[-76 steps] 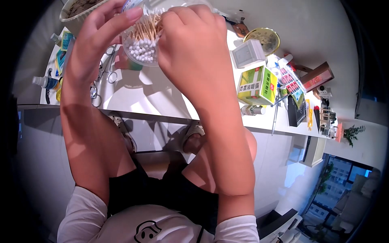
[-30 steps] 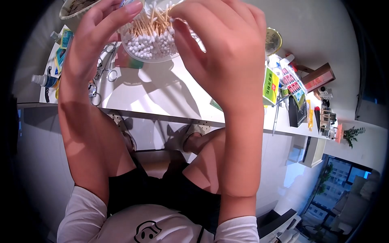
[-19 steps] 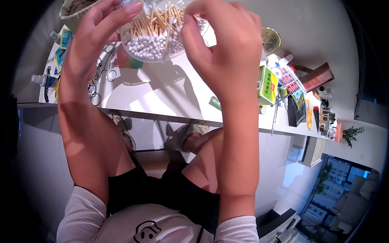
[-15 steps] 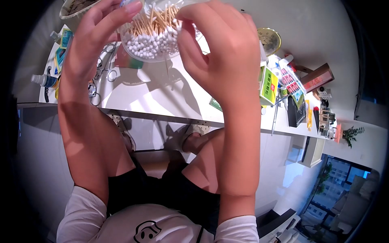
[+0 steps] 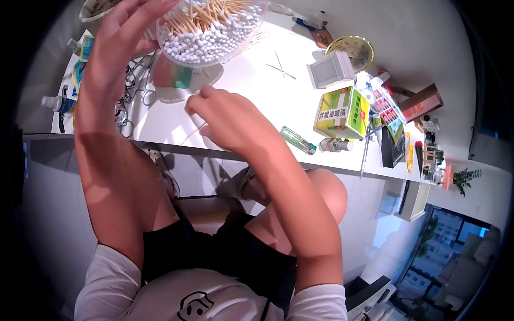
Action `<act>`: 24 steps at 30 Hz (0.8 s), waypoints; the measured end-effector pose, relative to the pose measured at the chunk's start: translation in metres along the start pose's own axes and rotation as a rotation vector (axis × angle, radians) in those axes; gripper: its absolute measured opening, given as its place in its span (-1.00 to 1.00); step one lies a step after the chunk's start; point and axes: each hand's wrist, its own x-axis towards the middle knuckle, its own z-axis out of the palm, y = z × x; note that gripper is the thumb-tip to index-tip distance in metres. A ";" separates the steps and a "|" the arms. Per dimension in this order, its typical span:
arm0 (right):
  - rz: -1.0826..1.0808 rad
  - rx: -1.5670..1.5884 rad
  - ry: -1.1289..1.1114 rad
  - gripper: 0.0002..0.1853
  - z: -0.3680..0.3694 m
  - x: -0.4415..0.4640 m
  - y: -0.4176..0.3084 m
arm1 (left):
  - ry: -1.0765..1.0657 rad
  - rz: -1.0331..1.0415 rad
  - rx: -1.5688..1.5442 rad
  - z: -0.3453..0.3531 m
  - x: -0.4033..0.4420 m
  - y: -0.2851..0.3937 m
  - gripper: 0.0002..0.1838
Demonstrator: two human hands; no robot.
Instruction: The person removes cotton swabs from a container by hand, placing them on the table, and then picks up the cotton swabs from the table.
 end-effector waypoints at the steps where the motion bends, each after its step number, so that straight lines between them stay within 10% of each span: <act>1: -0.052 -0.045 -0.007 -0.79 0.004 0.004 0.000 | 0.001 0.013 0.007 -0.002 0.003 -0.007 -0.30; 9: -0.041 -0.049 0.015 -0.83 -0.032 -0.004 -0.013 | 0.175 0.094 0.224 0.015 -0.009 0.013 -0.34; 12: -0.137 -0.169 0.424 -0.83 -0.079 -0.026 -0.011 | -0.035 -0.074 0.006 -0.001 0.002 0.018 -0.33; 15: -0.030 -0.226 0.665 -0.95 -0.095 -0.027 -0.022 | 0.184 -0.349 0.042 0.003 0.014 0.017 -0.30; 24: -0.088 -0.550 1.030 -0.93 -0.072 0.004 -0.009 | -0.216 -0.084 -0.223 -0.008 -0.001 0.008 -0.36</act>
